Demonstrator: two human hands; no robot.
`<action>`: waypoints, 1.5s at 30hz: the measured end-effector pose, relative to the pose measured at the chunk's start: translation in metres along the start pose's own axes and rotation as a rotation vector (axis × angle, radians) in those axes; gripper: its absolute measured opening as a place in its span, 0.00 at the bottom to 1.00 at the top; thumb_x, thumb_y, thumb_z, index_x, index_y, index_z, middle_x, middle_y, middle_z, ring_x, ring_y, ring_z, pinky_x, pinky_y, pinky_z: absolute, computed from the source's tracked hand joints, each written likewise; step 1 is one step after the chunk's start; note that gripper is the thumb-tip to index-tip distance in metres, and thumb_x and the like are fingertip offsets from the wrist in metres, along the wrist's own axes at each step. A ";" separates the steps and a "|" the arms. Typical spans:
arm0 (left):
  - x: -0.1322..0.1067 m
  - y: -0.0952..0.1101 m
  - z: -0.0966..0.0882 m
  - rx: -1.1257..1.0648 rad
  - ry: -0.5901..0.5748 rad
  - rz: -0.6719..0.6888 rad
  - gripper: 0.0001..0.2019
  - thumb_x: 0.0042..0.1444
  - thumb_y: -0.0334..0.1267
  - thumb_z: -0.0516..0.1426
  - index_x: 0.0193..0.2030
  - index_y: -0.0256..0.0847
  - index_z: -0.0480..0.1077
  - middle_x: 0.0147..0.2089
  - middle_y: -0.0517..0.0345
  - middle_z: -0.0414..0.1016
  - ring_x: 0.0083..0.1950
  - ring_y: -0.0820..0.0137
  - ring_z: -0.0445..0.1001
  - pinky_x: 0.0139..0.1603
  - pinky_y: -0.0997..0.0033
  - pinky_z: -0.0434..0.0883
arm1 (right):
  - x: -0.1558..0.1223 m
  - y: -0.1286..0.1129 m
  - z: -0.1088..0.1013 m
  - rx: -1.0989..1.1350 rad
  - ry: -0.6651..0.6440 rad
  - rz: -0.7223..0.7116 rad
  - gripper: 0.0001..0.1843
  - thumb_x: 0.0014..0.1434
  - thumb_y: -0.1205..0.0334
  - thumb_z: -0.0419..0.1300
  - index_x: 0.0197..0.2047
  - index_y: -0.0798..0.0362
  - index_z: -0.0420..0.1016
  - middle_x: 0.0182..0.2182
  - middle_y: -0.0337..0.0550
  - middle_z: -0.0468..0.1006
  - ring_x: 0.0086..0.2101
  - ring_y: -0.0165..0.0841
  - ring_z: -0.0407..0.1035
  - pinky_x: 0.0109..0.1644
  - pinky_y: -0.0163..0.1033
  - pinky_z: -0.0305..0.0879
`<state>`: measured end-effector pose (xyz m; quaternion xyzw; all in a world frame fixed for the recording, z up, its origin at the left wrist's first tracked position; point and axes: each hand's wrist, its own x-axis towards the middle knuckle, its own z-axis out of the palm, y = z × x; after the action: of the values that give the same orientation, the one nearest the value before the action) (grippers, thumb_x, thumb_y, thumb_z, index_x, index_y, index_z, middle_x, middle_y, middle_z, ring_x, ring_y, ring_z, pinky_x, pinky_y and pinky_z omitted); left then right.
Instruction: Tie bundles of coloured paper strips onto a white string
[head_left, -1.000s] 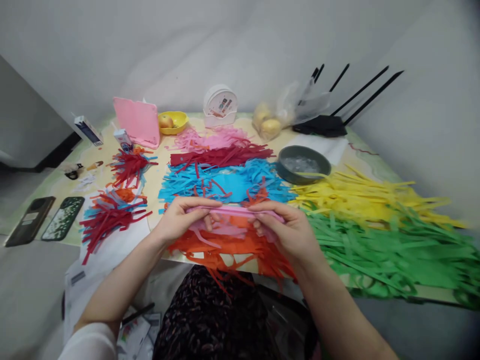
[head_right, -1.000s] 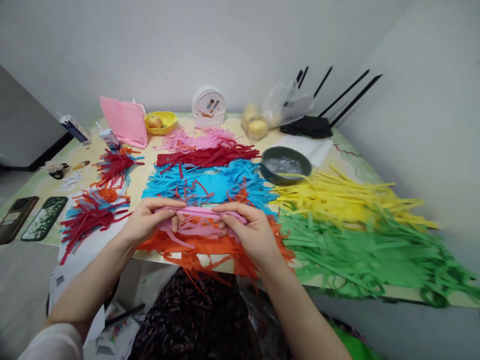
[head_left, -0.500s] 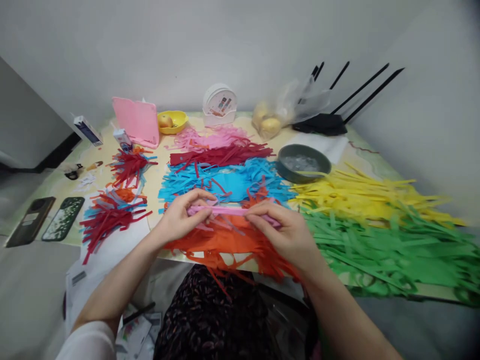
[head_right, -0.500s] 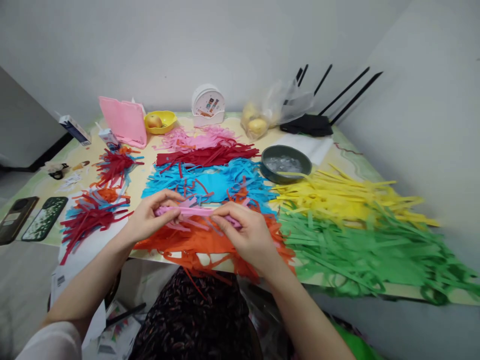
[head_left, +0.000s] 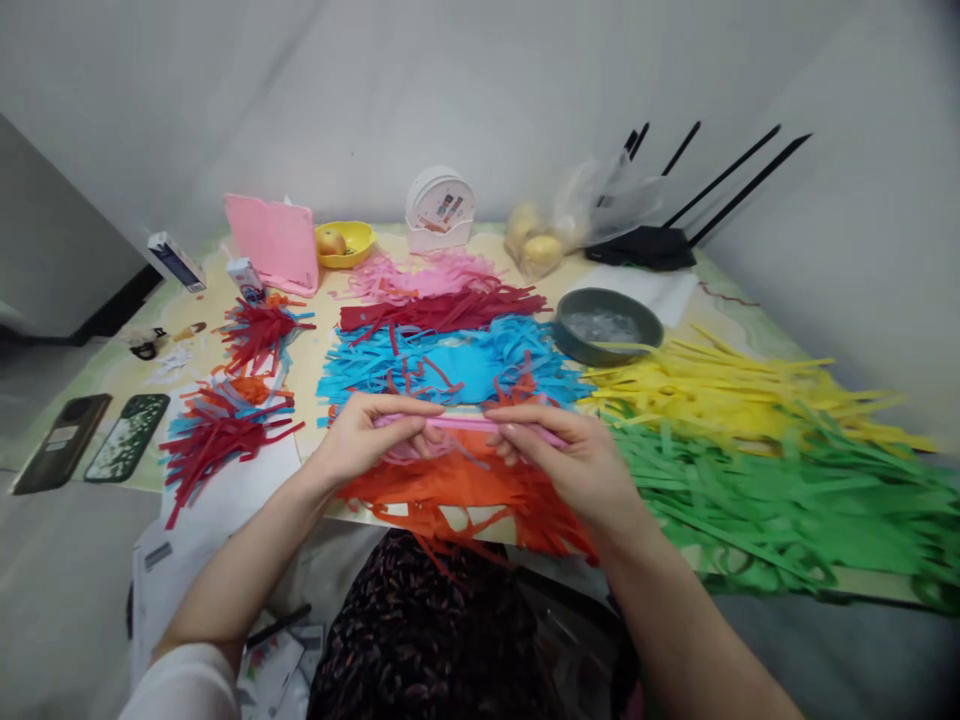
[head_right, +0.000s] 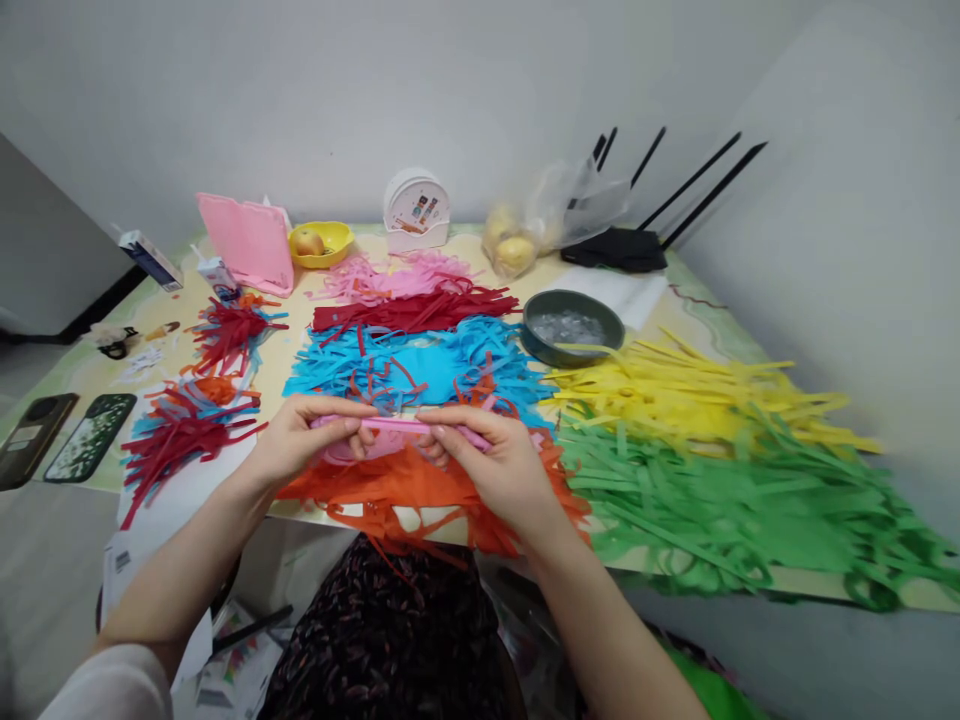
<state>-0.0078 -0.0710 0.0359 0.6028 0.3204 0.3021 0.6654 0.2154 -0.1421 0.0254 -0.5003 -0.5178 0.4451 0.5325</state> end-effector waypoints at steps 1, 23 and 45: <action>0.000 -0.001 0.001 -0.046 0.013 -0.004 0.14 0.54 0.41 0.64 0.43 0.35 0.79 0.33 0.51 0.82 0.28 0.71 0.78 0.34 0.72 0.75 | 0.000 0.001 0.000 0.019 0.009 0.005 0.11 0.55 0.54 0.66 0.39 0.51 0.82 0.26 0.41 0.82 0.25 0.31 0.75 0.30 0.36 0.74; 0.006 0.032 -0.004 0.709 -0.398 0.226 0.09 0.61 0.39 0.58 0.42 0.42 0.79 0.41 0.55 0.83 0.45 0.67 0.79 0.59 0.65 0.66 | -0.008 -0.026 0.005 -0.420 -0.206 -0.640 0.16 0.55 0.76 0.54 0.34 0.48 0.80 0.28 0.39 0.82 0.30 0.32 0.78 0.35 0.36 0.74; 0.021 -0.011 0.015 0.533 0.448 0.751 0.06 0.60 0.36 0.60 0.38 0.45 0.79 0.37 0.57 0.83 0.46 0.65 0.79 0.60 0.56 0.67 | 0.037 -0.024 0.035 0.291 -0.328 -0.078 0.11 0.56 0.54 0.66 0.37 0.54 0.79 0.25 0.40 0.80 0.23 0.27 0.71 0.27 0.33 0.67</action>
<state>0.0171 -0.0650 0.0243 0.7454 0.2823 0.5501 0.2491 0.1823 -0.1058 0.0523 -0.3187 -0.5468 0.5697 0.5243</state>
